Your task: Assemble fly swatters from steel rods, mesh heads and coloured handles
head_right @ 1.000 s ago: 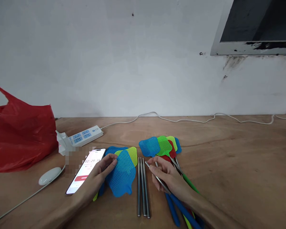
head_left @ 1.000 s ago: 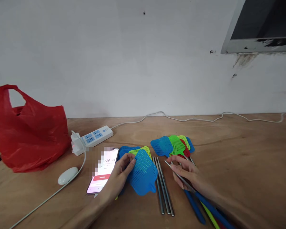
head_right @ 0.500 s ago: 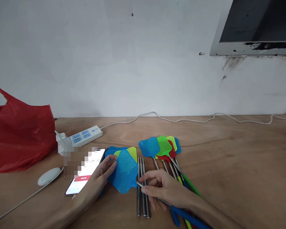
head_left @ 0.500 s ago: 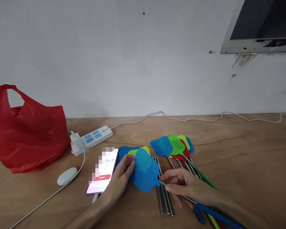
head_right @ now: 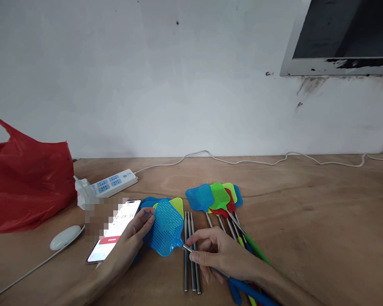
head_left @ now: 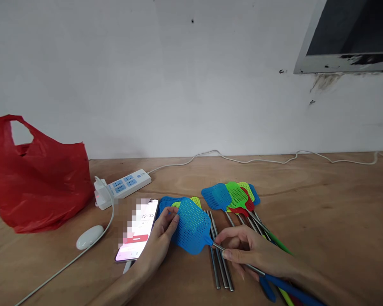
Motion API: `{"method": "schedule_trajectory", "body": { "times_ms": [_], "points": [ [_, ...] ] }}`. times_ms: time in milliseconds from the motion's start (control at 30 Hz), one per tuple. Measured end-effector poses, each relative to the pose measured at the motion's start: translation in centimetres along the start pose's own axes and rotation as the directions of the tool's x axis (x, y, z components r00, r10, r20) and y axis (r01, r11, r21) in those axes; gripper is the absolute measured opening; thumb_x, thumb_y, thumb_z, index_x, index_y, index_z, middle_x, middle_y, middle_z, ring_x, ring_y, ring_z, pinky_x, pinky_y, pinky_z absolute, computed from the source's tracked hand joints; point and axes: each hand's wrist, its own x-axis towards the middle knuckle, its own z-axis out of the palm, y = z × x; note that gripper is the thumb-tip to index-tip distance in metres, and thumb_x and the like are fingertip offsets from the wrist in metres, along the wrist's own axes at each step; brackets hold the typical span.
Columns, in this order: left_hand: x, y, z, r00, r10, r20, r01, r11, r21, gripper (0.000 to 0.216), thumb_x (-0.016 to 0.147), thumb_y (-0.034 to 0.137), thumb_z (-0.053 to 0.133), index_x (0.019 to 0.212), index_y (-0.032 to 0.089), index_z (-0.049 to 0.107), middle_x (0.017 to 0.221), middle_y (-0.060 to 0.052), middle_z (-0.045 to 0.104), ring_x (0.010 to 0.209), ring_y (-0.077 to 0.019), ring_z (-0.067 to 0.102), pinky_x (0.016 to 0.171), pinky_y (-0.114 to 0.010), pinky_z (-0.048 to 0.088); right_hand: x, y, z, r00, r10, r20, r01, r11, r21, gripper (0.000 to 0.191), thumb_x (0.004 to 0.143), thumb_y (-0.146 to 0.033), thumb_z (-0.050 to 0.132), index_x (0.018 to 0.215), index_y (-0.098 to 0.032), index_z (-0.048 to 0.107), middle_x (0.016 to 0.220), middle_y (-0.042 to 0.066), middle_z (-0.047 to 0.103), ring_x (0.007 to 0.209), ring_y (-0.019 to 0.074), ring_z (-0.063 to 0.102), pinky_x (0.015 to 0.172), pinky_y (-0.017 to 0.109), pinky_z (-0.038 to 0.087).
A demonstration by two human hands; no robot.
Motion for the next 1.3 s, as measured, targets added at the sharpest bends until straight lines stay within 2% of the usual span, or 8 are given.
{"method": "schedule_trajectory", "body": {
  "times_ms": [200,400,600,700,867,967,1067,1300],
  "points": [
    [-0.1,0.2,-0.1,0.998,0.045,-0.047,-0.044,0.999,0.019,0.036,0.091,0.057,0.057,0.103,0.023,0.053,0.081,0.001,0.061,0.083,-0.0217,0.059,0.076,-0.032,0.046,-0.1,0.0,0.2,0.998,-0.033,-0.045,0.031,0.999,-0.031,0.040,0.086,-0.049,0.068,0.113,-0.019,0.064,0.053,-0.008,0.061,0.032,0.0047,0.041,0.033,0.014,0.032],
    [-0.2,0.2,0.0,0.998,0.052,-0.040,-0.051,0.998,0.036,0.034,0.093,0.055,0.052,0.104,0.023,0.049,0.083,-0.001,0.061,0.082,-0.0226,0.059,0.076,-0.033,0.046,0.0,-0.2,0.1,0.995,-0.060,-0.075,0.055,0.996,-0.065,0.042,0.086,-0.051,0.066,0.112,-0.018,0.064,0.051,-0.008,0.058,0.032,0.0051,0.040,0.033,0.015,0.032],
    [-0.4,1.1,0.1,0.991,0.108,-0.083,-0.098,0.988,0.116,0.027,0.093,0.049,0.051,0.102,0.023,0.050,0.074,0.002,0.058,0.069,-0.0197,0.054,0.063,-0.029,0.041,0.3,0.8,0.2,0.978,-0.116,-0.175,0.097,0.989,-0.115,0.040,0.084,-0.046,0.070,0.112,-0.018,0.067,0.050,-0.011,0.042,0.037,0.0066,0.043,0.034,0.017,0.029],
    [-0.5,1.4,0.1,0.992,0.100,-0.072,-0.093,0.991,0.094,0.029,0.092,0.051,0.052,0.101,0.023,0.049,0.070,0.004,0.055,0.066,-0.0188,0.052,0.060,-0.028,0.039,0.5,1.3,0.3,0.967,-0.138,-0.215,0.110,0.985,-0.136,0.037,0.083,-0.044,0.071,0.109,-0.018,0.069,0.052,-0.011,0.038,0.040,0.0080,0.048,0.037,0.018,0.031],
    [-0.4,1.1,0.0,0.997,0.021,-0.069,-0.016,0.997,0.074,0.041,0.090,0.060,0.051,0.107,0.023,0.048,0.073,0.003,0.055,0.067,-0.0196,0.052,0.061,-0.029,0.039,0.5,1.5,0.7,0.965,-0.166,-0.204,0.136,0.979,-0.153,0.032,0.081,-0.040,0.072,0.104,-0.017,0.070,0.056,-0.010,0.043,0.044,0.0089,0.053,0.043,0.021,0.033],
    [-0.3,0.6,-0.1,0.997,-0.006,-0.072,0.013,0.995,0.101,0.043,0.089,0.061,0.049,0.108,0.022,0.048,0.076,0.001,0.056,0.072,-0.0208,0.054,0.062,-0.030,0.039,0.3,1.4,1.2,0.961,-0.210,-0.180,0.167,0.959,-0.227,0.029,0.082,-0.038,0.070,0.102,-0.017,0.071,0.054,-0.009,0.046,0.047,0.0102,0.053,0.047,0.022,0.034],
    [-0.3,0.3,-0.1,0.997,0.001,-0.072,0.008,0.992,0.125,0.041,0.091,0.060,0.047,0.108,0.022,0.049,0.074,0.002,0.054,0.076,-0.0222,0.056,0.064,-0.031,0.041,0.2,1.2,1.5,0.939,-0.279,-0.203,0.203,0.922,-0.329,0.026,0.082,-0.037,0.069,0.099,-0.017,0.073,0.053,-0.008,0.045,0.046,0.0093,0.046,0.048,0.023,0.034],
    [-0.8,1.0,0.0,0.995,0.085,-0.060,-0.071,0.977,0.202,0.033,0.096,0.053,0.046,0.111,0.023,0.047,0.081,0.000,0.058,0.081,-0.0227,0.060,0.069,-0.032,0.048,0.3,1.3,1.3,0.906,-0.354,-0.231,0.208,0.849,-0.486,0.020,0.081,-0.029,0.068,0.097,-0.017,0.074,0.052,-0.009,0.042,0.046,0.0086,0.039,0.048,0.023,0.031]
  ]
}}
